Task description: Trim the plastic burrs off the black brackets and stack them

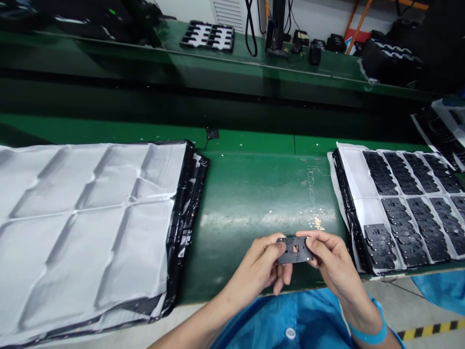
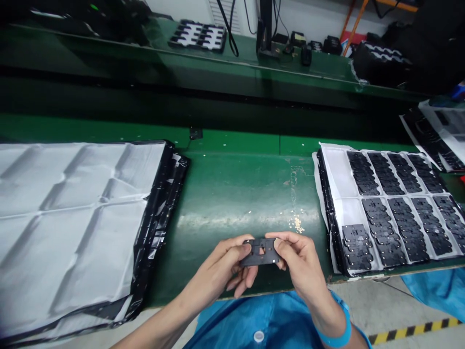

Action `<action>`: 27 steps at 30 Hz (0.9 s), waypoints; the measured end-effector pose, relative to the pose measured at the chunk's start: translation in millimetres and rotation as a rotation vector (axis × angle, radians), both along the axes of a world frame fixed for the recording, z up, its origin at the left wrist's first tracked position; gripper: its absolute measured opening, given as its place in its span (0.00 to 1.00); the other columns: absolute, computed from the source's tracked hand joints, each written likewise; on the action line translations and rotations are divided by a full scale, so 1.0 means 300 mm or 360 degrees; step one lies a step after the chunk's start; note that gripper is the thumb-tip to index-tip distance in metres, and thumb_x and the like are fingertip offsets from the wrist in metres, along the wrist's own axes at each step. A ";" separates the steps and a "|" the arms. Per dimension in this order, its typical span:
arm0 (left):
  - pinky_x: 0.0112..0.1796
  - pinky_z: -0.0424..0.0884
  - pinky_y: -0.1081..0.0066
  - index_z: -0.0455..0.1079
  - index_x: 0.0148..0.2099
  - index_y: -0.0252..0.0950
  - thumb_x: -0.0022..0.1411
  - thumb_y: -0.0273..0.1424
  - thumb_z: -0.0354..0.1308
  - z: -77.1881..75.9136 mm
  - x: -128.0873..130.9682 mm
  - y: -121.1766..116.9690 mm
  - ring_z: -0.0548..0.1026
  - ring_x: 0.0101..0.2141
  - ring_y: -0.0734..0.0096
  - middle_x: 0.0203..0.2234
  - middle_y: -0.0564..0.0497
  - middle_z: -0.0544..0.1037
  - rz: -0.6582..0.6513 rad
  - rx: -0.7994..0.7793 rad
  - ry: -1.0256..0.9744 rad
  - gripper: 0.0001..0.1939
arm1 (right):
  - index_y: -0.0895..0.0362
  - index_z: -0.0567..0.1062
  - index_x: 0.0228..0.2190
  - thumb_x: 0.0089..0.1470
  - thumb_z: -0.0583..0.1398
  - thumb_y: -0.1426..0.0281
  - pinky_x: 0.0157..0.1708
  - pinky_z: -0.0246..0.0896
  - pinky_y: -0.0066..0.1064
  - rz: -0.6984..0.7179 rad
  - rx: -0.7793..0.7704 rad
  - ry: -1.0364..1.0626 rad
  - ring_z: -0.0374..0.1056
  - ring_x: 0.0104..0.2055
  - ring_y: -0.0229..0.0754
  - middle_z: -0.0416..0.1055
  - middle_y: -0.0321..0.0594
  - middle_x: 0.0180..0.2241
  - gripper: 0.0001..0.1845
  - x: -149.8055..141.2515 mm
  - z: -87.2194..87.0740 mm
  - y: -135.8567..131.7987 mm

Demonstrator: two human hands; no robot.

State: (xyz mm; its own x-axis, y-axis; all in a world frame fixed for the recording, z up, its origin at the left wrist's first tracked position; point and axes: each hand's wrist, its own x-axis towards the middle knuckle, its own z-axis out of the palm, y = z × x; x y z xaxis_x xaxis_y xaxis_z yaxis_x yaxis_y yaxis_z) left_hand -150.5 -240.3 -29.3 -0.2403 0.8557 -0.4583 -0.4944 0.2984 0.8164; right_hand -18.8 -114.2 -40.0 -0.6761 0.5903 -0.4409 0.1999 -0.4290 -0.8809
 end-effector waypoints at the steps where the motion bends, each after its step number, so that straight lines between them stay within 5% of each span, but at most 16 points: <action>1: 0.16 0.50 0.77 0.65 0.31 0.37 0.67 0.39 0.51 0.001 0.000 -0.001 0.67 0.11 0.78 0.16 0.52 0.76 0.0001 0.0001 0.0004 0.15 | 0.59 0.89 0.38 0.52 0.71 0.50 0.20 0.54 0.26 0.0014 0.0027 -0.0001 0.59 0.20 0.34 0.76 0.40 0.23 0.24 0.001 0.001 0.000; 10: 0.17 0.54 0.76 0.63 0.29 0.38 0.72 0.45 0.49 -0.003 -0.015 0.011 0.67 0.12 0.77 0.15 0.53 0.74 0.0026 -0.0016 0.0243 0.21 | 0.54 0.89 0.41 0.59 0.67 0.59 0.26 0.63 0.28 0.0070 0.0395 0.0042 0.64 0.24 0.38 0.76 0.38 0.25 0.15 0.015 0.018 -0.009; 17: 0.18 0.56 0.75 0.64 0.29 0.38 0.74 0.51 0.48 0.011 -0.011 0.026 0.66 0.14 0.77 0.17 0.54 0.73 -0.0091 0.0046 0.0489 0.27 | 0.56 0.85 0.46 0.59 0.67 0.58 0.29 0.63 0.29 0.0102 0.0408 0.0132 0.66 0.27 0.39 0.75 0.37 0.28 0.18 0.038 0.025 -0.011; 23: 0.24 0.65 0.74 0.65 0.31 0.39 0.77 0.46 0.47 0.016 -0.008 0.064 0.71 0.18 0.74 0.20 0.56 0.73 -0.0146 0.0151 0.0975 0.23 | 0.57 0.79 0.29 0.66 0.62 0.59 0.27 0.62 0.27 0.0231 0.0522 0.0005 0.68 0.24 0.37 0.74 0.35 0.23 0.17 0.076 -0.003 0.006; 27: 0.26 0.66 0.74 0.65 0.31 0.39 0.76 0.44 0.48 0.027 -0.032 0.118 0.71 0.19 0.73 0.20 0.56 0.72 -0.0261 0.0150 0.1199 0.22 | 0.55 0.83 0.36 0.66 0.59 0.70 0.40 0.70 0.34 0.0260 0.0868 -0.0092 0.78 0.37 0.46 0.82 0.41 0.33 0.11 0.105 -0.028 0.033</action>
State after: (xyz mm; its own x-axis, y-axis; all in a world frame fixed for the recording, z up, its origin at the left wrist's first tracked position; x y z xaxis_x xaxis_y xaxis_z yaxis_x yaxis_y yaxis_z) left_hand -160.1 -204.9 -21.2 -0.3251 0.9345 -0.1451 0.2487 0.2325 0.9403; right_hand 12.6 -104.2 -48.4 -0.7613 0.6330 -0.1406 0.2800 0.1253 -0.9518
